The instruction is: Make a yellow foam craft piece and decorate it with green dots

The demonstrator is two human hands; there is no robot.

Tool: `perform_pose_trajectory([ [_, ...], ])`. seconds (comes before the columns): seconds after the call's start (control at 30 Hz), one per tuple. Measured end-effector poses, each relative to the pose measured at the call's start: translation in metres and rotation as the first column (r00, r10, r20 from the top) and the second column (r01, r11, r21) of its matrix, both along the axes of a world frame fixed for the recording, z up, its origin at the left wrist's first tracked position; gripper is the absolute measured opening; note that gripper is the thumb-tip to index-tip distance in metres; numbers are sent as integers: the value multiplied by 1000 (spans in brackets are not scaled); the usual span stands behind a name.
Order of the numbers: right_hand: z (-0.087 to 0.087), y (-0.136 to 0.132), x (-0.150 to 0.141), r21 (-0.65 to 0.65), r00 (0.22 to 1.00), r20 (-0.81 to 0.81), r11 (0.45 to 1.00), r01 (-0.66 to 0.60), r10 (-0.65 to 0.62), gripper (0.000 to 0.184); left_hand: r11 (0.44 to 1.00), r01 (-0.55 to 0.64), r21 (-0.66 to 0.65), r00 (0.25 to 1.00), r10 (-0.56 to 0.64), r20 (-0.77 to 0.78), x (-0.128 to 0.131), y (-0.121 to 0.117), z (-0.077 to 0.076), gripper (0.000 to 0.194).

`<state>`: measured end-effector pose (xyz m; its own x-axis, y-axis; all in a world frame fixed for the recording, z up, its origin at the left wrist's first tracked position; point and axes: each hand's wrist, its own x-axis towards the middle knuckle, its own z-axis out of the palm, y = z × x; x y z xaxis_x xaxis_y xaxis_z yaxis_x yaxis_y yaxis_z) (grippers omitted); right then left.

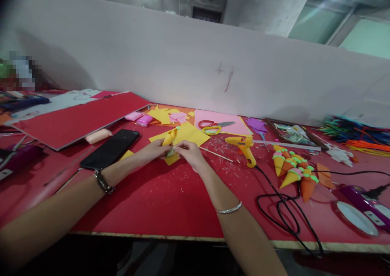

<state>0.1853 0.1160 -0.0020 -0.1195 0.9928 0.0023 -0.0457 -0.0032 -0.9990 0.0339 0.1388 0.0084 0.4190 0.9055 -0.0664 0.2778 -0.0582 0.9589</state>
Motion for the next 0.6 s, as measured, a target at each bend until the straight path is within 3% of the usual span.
perform_pose_trajectory([
  [0.1,-1,3,1,-5,985,-148,996,87,-87,17,1000,7,1,1000,-7,-4,0,2,-1,12],
  [0.23,-1,7,2,27,964,-209,984,173,-164,18,1000,1,-18,1000,-1,-5,0,4,-4,13],
  [0.4,0,7,2,34,972,-191,989,144,-135,18,1000,18,-24,995,-16,98,-1,1,-3,24],
  [0.6,5,4,-2,152,995,-54,984,94,-87,13,1000,18,13,991,-20,132,0,-3,-2,30],
])
